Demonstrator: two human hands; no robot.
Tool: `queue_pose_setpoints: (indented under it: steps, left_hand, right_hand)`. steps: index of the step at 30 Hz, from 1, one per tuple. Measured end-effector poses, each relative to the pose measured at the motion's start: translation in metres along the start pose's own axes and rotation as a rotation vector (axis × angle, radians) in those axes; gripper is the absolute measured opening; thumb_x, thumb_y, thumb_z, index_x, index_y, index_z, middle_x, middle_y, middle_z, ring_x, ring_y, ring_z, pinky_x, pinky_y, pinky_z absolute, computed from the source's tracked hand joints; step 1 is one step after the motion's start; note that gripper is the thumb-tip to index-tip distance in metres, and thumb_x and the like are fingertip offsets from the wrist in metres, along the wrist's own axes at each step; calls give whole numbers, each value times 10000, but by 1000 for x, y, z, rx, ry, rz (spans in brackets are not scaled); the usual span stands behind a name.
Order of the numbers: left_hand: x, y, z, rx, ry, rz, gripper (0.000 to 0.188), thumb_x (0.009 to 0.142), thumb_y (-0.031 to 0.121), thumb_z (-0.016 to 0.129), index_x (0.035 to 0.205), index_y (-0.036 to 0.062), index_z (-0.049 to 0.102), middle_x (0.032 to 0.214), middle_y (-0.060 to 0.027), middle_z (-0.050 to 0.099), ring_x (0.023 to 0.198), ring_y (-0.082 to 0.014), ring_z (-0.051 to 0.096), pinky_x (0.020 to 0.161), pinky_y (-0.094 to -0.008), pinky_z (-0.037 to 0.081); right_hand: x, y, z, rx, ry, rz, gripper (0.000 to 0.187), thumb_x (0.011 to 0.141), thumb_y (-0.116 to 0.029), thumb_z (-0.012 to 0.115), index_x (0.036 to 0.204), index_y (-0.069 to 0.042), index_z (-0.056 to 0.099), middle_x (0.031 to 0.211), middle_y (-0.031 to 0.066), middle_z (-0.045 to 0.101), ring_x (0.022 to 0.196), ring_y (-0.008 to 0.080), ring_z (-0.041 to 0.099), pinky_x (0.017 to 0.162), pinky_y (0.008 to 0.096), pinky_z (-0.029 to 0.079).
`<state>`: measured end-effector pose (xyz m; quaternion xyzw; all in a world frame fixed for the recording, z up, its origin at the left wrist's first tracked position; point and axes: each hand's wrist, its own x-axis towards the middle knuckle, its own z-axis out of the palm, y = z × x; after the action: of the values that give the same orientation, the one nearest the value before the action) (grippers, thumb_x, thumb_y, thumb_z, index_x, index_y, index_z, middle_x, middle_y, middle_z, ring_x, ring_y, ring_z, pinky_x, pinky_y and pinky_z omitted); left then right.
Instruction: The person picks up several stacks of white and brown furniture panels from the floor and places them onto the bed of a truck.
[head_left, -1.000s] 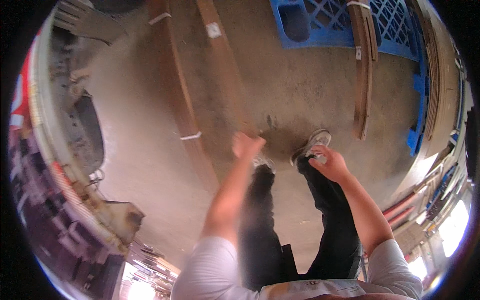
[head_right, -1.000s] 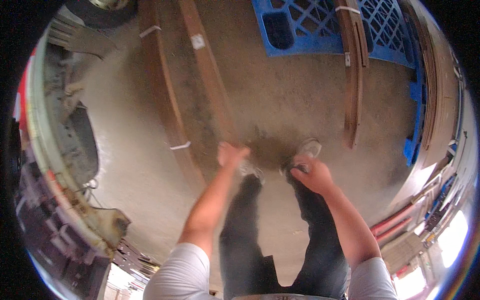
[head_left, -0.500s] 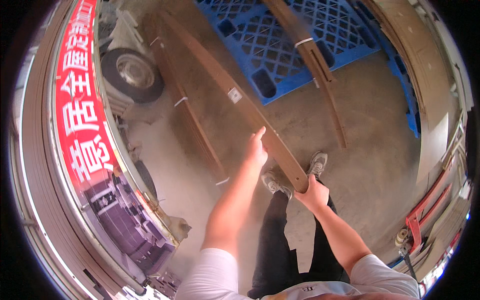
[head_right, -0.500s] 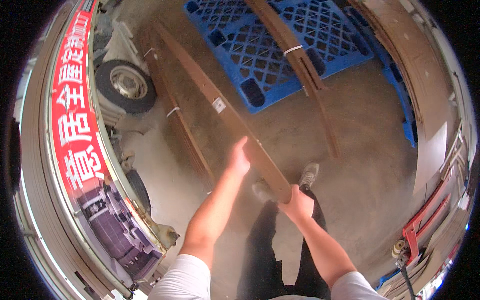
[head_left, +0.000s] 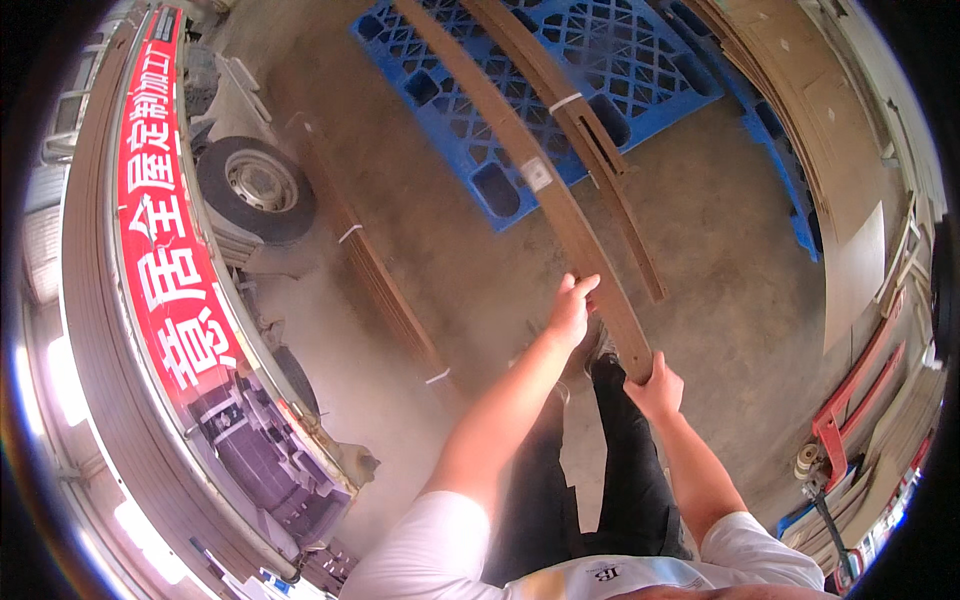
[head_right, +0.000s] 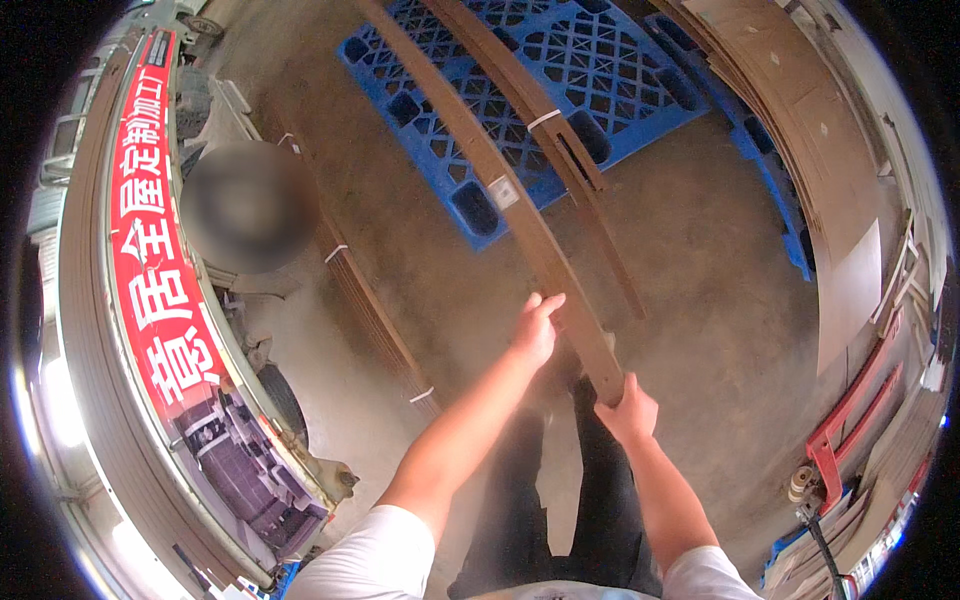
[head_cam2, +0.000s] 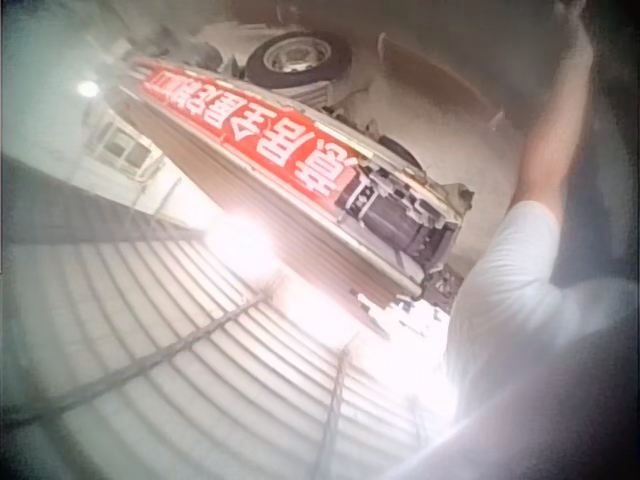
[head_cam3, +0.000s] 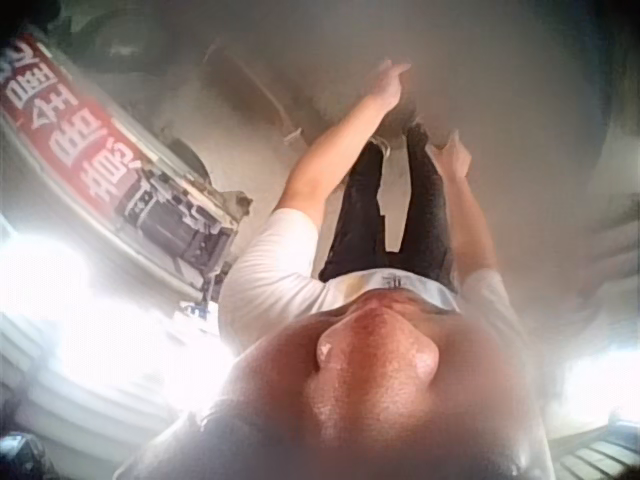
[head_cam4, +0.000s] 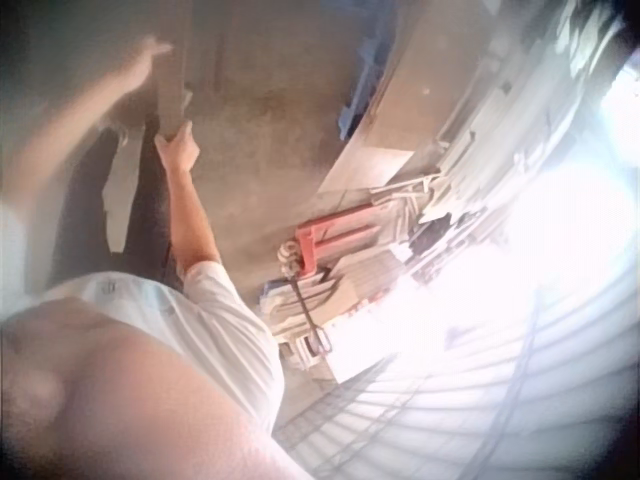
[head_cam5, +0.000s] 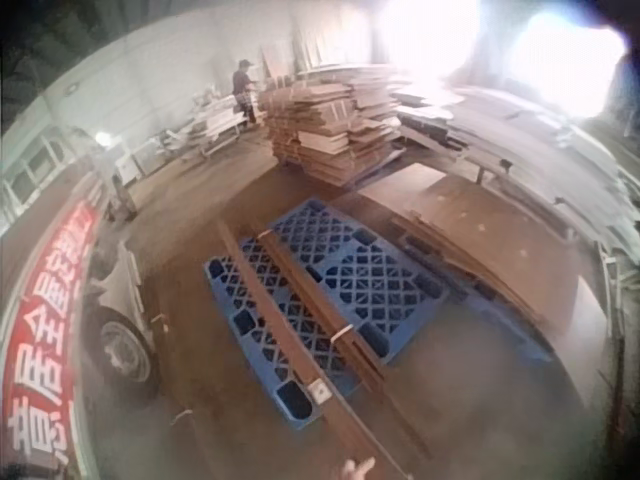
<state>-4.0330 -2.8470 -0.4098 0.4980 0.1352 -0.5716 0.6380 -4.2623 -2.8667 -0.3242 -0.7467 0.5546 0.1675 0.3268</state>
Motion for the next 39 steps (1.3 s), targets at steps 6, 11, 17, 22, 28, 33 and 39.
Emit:
queue_pose_setpoints:
  steps: [6, 11, 17, 22, 28, 33, 39]
  left_hand:
    - [-2, -52, -55, 463, -43, -17, 428, 960, 192, 629, 1338, 22, 520, 1050, -62, 656, 914, -161, 648, 806, -312, 518]
    - [-73, -103, -146, 514, 86, -82, 296, 952, 173, 643, 1196, 6, 619, 1002, -101, 710, 827, -167, 686, 765, -304, 551]
    - [-148, -193, -310, 980, 493, -314, 290, 918, 361, 605, 1063, 141, 726, 1033, -121, 749, 999, -326, 707, 844, -462, 555]
    - [-174, -250, -410, 1170, 551, -707, 441, 926, 418, 554, 1276, 160, 632, 1182, -179, 706, 1112, -382, 666, 943, -499, 528]
    - [-136, -289, -516, 996, 709, -897, 1015, 804, 544, 767, 1555, 49, 298, 1591, -141, 375, 1396, -302, 461, 1100, -446, 453]
    - [-149, -352, -621, 1120, 1096, -752, 1421, 601, 579, 901, 1594, 13, 56, 1591, -187, 319, 1463, -311, 339, 1166, -416, 371]
    - [-144, -396, -663, 1192, 1247, -452, 1341, 591, 460, 900, 1574, 49, 86, 1491, -208, 384, 1394, -356, 381, 1153, -444, 362]
  right_hand:
    - [93, -19, 23, -153, -308, 107, 838, 759, -420, 757, 1408, -13, 416, 1148, 207, 702, 1096, 371, 666, 912, 450, 535]
    - [177, 43, 71, -372, -167, 151, 790, 825, -392, 707, 1440, -7, 395, 1248, 230, 663, 1154, 374, 647, 961, 461, 522]
    - [150, 49, 92, -360, -185, -202, 582, 901, -375, 668, 1383, -91, 510, 1209, 188, 698, 1121, 358, 666, 937, 467, 522]
    - [73, -7, 137, -128, -375, -352, 429, 909, -318, 687, 1263, -92, 599, 1156, 151, 728, 1084, 319, 692, 902, 431, 534]
    - [48, -31, 192, -277, -743, -381, 369, 890, -186, 709, 1226, -63, 622, 1130, 145, 734, 1062, 309, 703, 924, 394, 535]
    - [71, -100, 176, -428, -648, -631, 376, 831, -158, 716, 1183, -42, 653, 1154, 159, 713, 1099, 316, 680, 968, 404, 508]
    - [89, -130, 199, -409, -599, -709, 400, 804, -107, 693, 1193, -25, 646, 1089, 142, 724, 1037, 268, 698, 926, 378, 516]
